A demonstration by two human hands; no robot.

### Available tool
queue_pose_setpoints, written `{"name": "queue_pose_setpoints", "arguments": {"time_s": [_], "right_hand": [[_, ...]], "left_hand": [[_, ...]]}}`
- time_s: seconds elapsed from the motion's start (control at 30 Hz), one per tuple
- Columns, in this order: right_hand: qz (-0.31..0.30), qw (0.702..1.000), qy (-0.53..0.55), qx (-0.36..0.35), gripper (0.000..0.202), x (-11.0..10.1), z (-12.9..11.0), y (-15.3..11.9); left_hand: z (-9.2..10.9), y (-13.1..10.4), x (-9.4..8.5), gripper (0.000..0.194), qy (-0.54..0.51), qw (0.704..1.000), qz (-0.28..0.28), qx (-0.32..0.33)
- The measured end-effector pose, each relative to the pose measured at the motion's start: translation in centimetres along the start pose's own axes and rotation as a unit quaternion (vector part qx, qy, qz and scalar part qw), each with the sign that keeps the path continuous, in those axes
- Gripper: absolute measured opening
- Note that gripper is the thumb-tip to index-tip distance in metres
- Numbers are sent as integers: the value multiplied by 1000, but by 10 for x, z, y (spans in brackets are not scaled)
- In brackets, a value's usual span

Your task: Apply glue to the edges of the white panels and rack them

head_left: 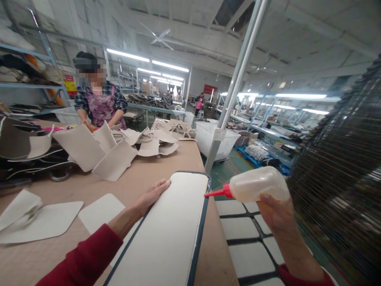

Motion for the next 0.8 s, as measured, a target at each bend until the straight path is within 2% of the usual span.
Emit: {"name": "queue_pose_setpoints", "arguments": {"time_s": [0.27,0.43,0.63,0.8], "right_hand": [[-18,999,-3,51,60,1,4,-8],[-23,998,4,60,67,1,7,-10],[-52,997,13,54,65,4,4,-15],[-57,997,9,53,61,8,0,-18]], "left_hand": [[1,2,-1,39,37,999,27,3],[5,6,-2,38,53,997,54,19],[8,14,-2,29,61,996,57,-9],[7,26,-7,44,82,995,62,5]]}}
Point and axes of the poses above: each hand's wrist, its own y-axis towards the middle knuckle, its own x-axis out of the palm, z = x × y, the point moved 1 cm from there along y, towards the middle knuckle, and after that the axes turned 2 degrees about -x, right-handed, at the moved point
